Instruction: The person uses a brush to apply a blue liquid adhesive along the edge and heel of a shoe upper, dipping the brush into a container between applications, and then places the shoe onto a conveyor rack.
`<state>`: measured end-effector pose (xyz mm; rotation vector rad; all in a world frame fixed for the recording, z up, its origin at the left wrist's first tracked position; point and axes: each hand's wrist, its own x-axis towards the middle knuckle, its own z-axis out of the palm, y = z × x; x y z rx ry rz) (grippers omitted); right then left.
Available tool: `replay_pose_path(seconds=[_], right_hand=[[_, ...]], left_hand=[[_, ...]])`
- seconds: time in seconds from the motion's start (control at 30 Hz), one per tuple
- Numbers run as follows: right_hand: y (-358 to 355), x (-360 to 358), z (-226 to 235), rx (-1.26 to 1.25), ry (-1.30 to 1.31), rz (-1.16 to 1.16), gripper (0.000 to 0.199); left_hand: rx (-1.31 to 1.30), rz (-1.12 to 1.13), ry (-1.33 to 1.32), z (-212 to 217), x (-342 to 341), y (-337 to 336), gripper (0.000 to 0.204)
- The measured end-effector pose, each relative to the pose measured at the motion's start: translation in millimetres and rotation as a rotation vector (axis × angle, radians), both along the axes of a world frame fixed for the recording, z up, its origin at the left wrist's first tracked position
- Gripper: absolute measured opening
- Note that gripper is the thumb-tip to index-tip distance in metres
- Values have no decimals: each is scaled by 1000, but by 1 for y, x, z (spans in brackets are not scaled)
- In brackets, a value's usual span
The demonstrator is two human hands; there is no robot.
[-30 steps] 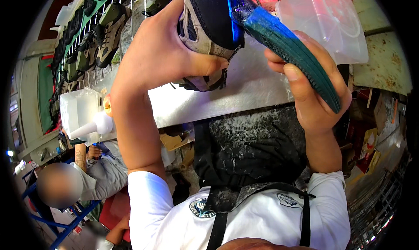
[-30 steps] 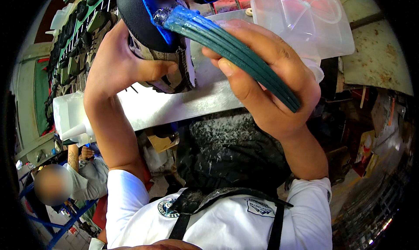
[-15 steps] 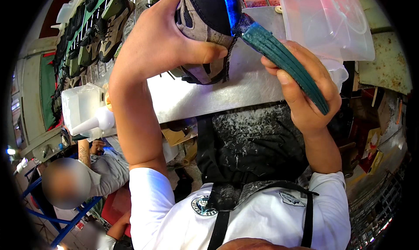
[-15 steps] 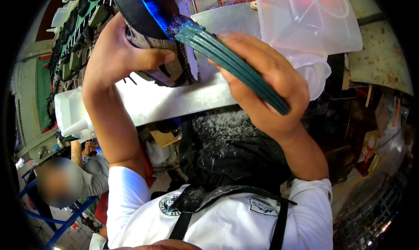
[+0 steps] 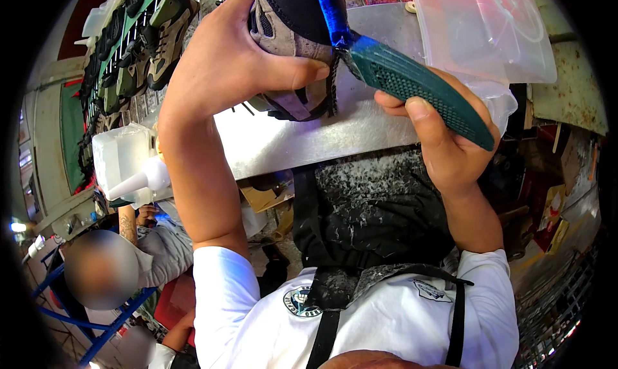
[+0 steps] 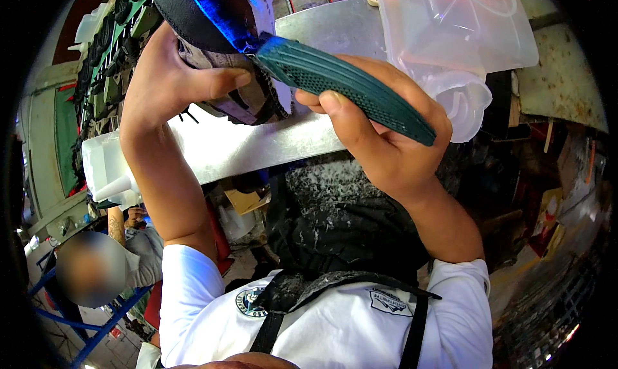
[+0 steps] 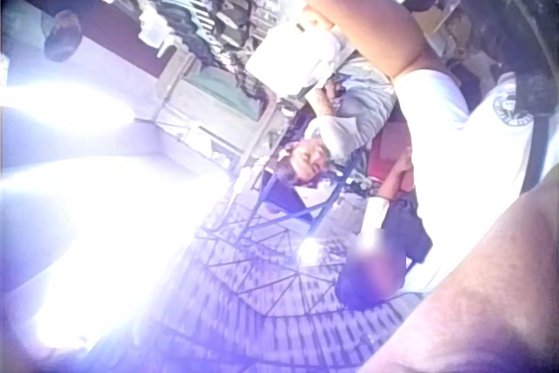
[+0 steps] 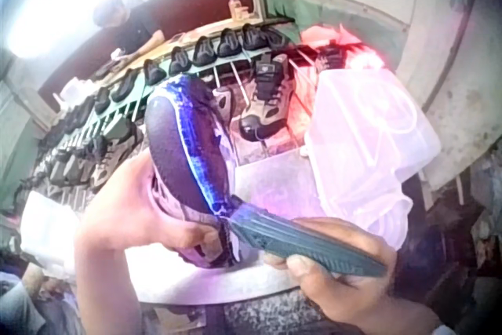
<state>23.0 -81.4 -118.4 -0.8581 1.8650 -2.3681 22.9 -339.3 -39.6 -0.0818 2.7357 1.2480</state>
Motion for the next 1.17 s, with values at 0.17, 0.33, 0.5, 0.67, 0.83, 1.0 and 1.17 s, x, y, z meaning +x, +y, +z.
replay_pose_path(seconds=[0.17, 0.33, 0.5, 0.67, 0.83, 1.0, 1.17], right_hand=[[2, -12, 13, -62, -34, 42, 33], [-9, -32, 26, -187, -36, 78, 31], [-10, -17, 7, -120, 20, 125, 34], [16, -5, -7, 248, 87, 138, 33], [67, 8, 22, 99, -151, -41, 29], [132, -11, 42, 303, -255, -287, 30], [144, -4, 21, 717, -229, -283, 20]], left_hand=[[100, 7, 74, -4, 5, 1, 66], [139, -2, 36, -3, 6, 0, 69], [162, -16, 68, -7, 12, -9, 71], [83, 4, 108, -7, 15, -8, 82], [140, -54, 70, 1, 33, 1, 69], [59, -63, 66, -25, 72, -30, 79], [193, 127, 598, -67, 90, -3, 96]])
